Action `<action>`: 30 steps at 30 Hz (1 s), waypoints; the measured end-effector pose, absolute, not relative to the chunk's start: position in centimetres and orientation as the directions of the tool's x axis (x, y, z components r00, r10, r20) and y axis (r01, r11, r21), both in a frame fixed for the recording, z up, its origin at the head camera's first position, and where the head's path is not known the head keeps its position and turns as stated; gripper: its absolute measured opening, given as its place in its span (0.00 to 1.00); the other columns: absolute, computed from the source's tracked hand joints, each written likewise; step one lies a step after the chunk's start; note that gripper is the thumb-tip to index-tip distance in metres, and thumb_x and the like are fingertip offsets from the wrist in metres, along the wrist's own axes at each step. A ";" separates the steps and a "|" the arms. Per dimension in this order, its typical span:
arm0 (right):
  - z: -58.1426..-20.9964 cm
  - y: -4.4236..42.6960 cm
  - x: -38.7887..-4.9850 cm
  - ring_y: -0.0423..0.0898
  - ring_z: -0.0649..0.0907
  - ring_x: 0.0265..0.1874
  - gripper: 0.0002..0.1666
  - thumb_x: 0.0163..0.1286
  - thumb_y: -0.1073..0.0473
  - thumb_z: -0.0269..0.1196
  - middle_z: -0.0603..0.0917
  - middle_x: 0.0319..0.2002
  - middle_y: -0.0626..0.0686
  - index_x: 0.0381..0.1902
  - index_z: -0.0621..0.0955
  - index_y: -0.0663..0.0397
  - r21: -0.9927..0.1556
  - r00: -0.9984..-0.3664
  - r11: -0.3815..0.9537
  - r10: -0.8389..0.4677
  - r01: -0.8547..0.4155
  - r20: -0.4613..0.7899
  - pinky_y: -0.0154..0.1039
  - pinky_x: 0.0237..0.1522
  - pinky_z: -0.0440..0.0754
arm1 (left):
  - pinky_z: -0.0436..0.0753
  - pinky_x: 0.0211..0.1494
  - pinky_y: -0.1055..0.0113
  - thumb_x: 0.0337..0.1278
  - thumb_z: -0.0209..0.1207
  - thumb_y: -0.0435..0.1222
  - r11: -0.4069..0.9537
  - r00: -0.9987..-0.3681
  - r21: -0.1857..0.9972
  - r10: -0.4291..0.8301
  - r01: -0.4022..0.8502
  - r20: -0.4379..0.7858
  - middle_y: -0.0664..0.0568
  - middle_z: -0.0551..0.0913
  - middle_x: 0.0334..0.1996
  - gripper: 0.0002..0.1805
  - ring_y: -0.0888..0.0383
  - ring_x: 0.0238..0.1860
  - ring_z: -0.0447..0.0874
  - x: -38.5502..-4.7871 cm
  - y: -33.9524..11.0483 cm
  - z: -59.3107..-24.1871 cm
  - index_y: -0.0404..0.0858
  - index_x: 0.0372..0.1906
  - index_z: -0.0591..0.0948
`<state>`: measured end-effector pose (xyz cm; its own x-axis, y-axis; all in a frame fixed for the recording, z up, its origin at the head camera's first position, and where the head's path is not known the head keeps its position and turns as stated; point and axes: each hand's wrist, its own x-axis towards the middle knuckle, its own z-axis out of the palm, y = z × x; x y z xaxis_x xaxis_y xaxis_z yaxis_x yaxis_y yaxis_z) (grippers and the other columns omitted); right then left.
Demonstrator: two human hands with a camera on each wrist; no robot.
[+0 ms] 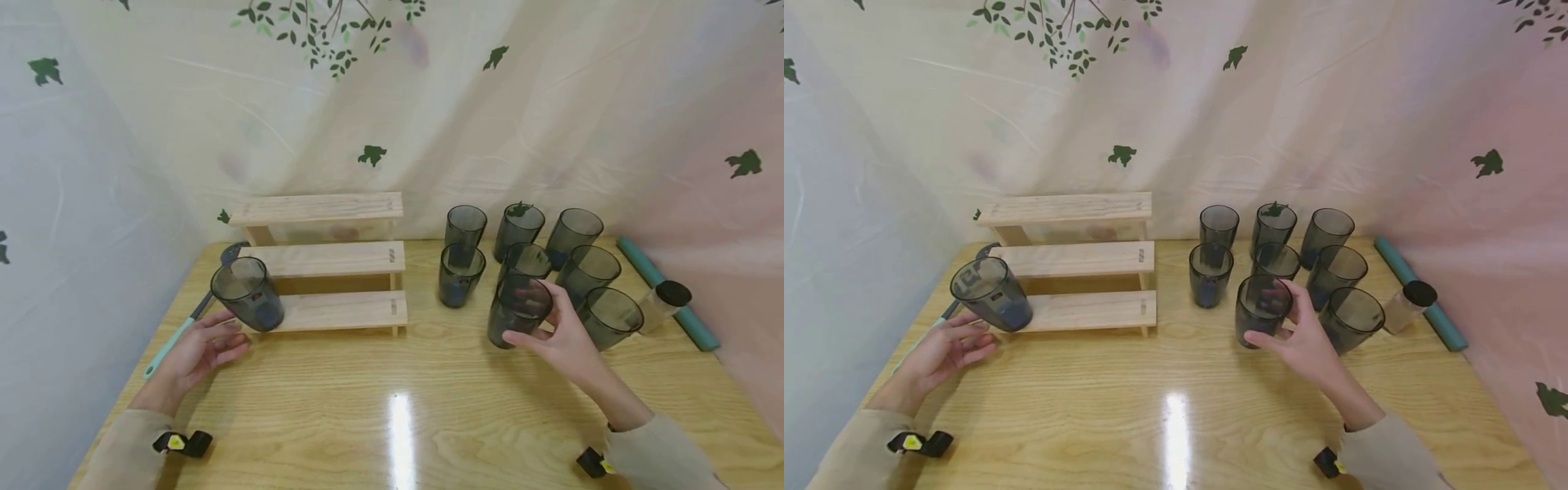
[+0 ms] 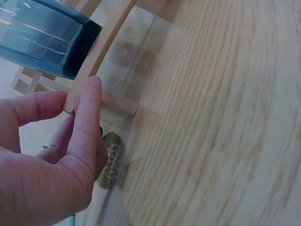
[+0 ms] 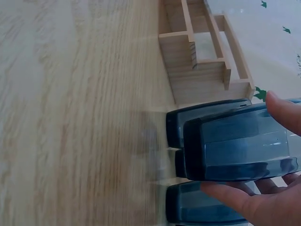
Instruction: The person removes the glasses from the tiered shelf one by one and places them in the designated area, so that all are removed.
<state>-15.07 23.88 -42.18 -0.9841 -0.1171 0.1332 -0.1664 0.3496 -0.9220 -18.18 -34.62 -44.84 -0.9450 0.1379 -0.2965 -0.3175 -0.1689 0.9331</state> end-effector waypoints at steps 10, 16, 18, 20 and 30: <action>-43.2 24.8 -14.8 0.41 0.73 0.59 0.56 0.66 0.64 0.72 0.65 0.68 0.64 0.77 0.47 0.54 -0.919 -0.984 0.363 -0.143 -0.154 0.108 0.28 0.46 0.84 | 0.88 0.52 0.61 0.75 0.53 0.30 -0.200 -0.948 0.930 0.148 -0.309 -0.283 0.50 0.80 0.41 0.19 0.57 0.40 0.84 -18.1 -34.8 -45.0 0.37 0.64 0.64; -43.6 25.0 -14.7 0.39 0.73 0.58 0.55 0.66 0.68 0.71 0.65 0.67 0.65 0.76 0.47 0.56 -0.932 -0.980 0.319 -0.151 -0.172 0.129 0.27 0.47 0.84 | 0.88 0.52 0.61 0.75 0.53 0.30 -0.195 -0.946 0.929 0.140 -0.314 -0.291 0.50 0.80 0.41 0.21 0.57 0.40 0.84 -18.2 -34.7 -44.9 0.36 0.66 0.62; -43.6 25.1 -14.7 0.38 0.73 0.58 0.54 0.66 0.68 0.71 0.65 0.67 0.65 0.76 0.47 0.56 -0.935 -0.980 0.309 -0.149 -0.172 0.130 0.27 0.47 0.84 | 0.88 0.52 0.61 0.75 0.53 0.30 -0.195 -0.946 0.928 0.137 -0.317 -0.294 0.50 0.80 0.41 0.22 0.57 0.40 0.84 -18.2 -34.7 -44.8 0.35 0.66 0.62; -43.7 25.1 -14.7 0.39 0.73 0.58 0.55 0.65 0.68 0.71 0.65 0.68 0.64 0.76 0.47 0.55 -0.940 -0.982 0.300 -0.145 -0.162 0.123 0.27 0.47 0.84 | 0.88 0.52 0.61 0.75 0.53 0.30 -0.199 -0.946 0.927 0.135 -0.317 -0.294 0.49 0.80 0.41 0.21 0.57 0.40 0.84 -18.2 -34.6 -44.7 0.36 0.66 0.62; -44.2 25.8 -14.9 0.42 0.73 0.60 0.56 0.65 0.66 0.72 0.64 0.69 0.62 0.76 0.47 0.52 -0.947 -0.990 0.302 -0.124 -0.105 0.070 0.26 0.48 0.82 | 0.88 0.51 0.62 0.74 0.53 0.29 -0.191 -0.949 0.931 0.127 -0.310 -0.290 0.49 0.79 0.42 0.19 0.57 0.40 0.83 -17.9 -34.4 -44.6 0.37 0.64 0.64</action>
<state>-14.86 25.78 -44.22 -0.9898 -0.1237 0.0704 -0.1052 0.3025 -0.9473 -17.92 -34.44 -44.60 -0.9486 0.1274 -0.2897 -0.3100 -0.1909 0.9314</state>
